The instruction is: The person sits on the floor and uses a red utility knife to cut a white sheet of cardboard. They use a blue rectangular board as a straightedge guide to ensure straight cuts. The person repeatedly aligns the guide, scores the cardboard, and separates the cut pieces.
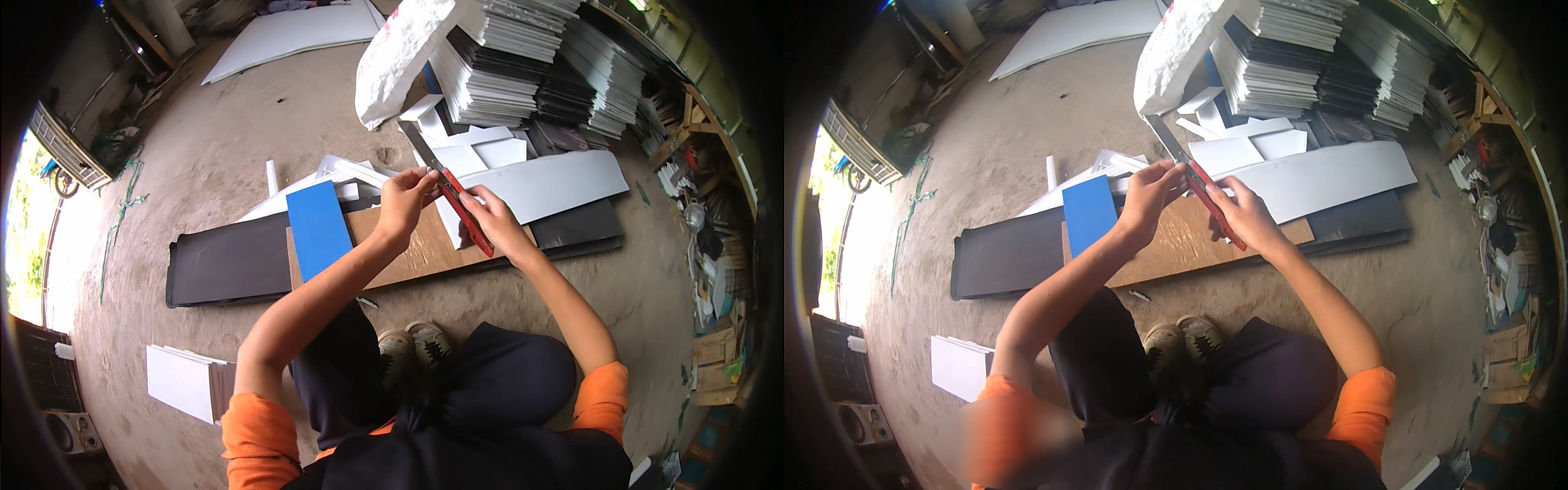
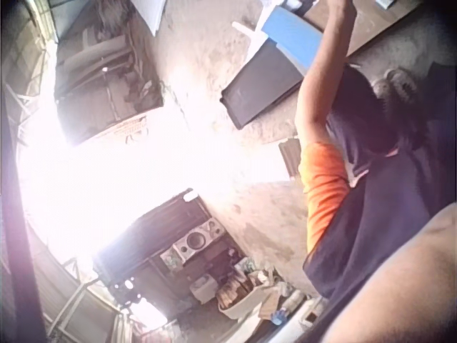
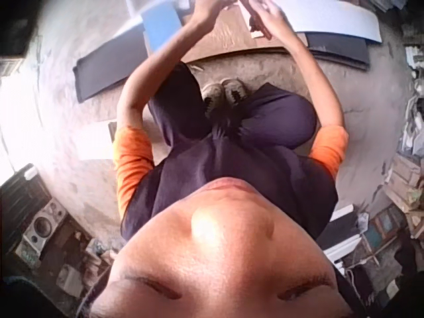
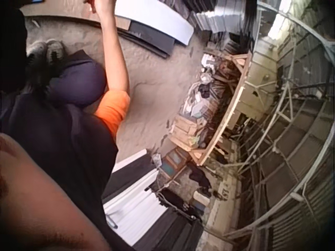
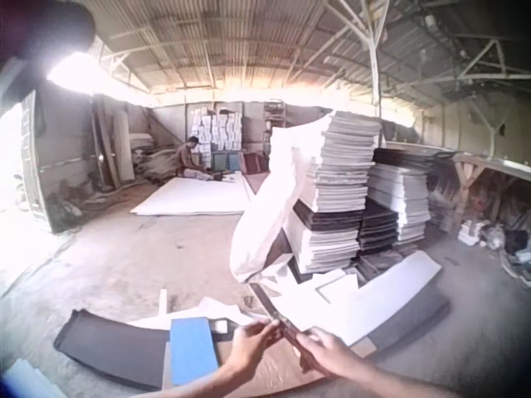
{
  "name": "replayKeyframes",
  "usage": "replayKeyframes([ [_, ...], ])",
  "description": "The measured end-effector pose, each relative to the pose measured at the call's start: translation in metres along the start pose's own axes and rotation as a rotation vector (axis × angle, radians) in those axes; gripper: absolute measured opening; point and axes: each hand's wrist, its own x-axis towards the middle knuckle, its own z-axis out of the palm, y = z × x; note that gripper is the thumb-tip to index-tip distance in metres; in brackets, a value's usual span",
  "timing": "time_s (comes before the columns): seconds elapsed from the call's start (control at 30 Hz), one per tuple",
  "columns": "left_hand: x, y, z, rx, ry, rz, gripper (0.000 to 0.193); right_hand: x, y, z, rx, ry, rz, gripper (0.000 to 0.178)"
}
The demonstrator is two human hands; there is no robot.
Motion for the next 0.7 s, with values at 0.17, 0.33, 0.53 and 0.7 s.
replayKeyframes([
  [0.17, -0.013, 0.001, 0.003, 0.056, 0.045, 0.122, 0.016, -0.008, -0.010, 0.022, -0.085, 0.098, 0.108, 0.055],
  [0.33, -0.018, -0.009, 0.011, 0.201, -0.041, 0.148, 0.018, -0.015, 0.005, 0.020, 0.021, 0.195, 0.174, 0.051],
  [0.53, -0.015, -0.016, 0.007, 0.077, -0.009, 0.133, 0.017, -0.017, -0.003, 0.024, 0.114, 0.199, 0.109, 0.044],
  [0.7, -0.016, -0.011, 0.004, 0.078, 0.018, 0.159, 0.016, -0.013, -0.006, 0.026, 0.117, 0.160, 0.109, 0.044],
])
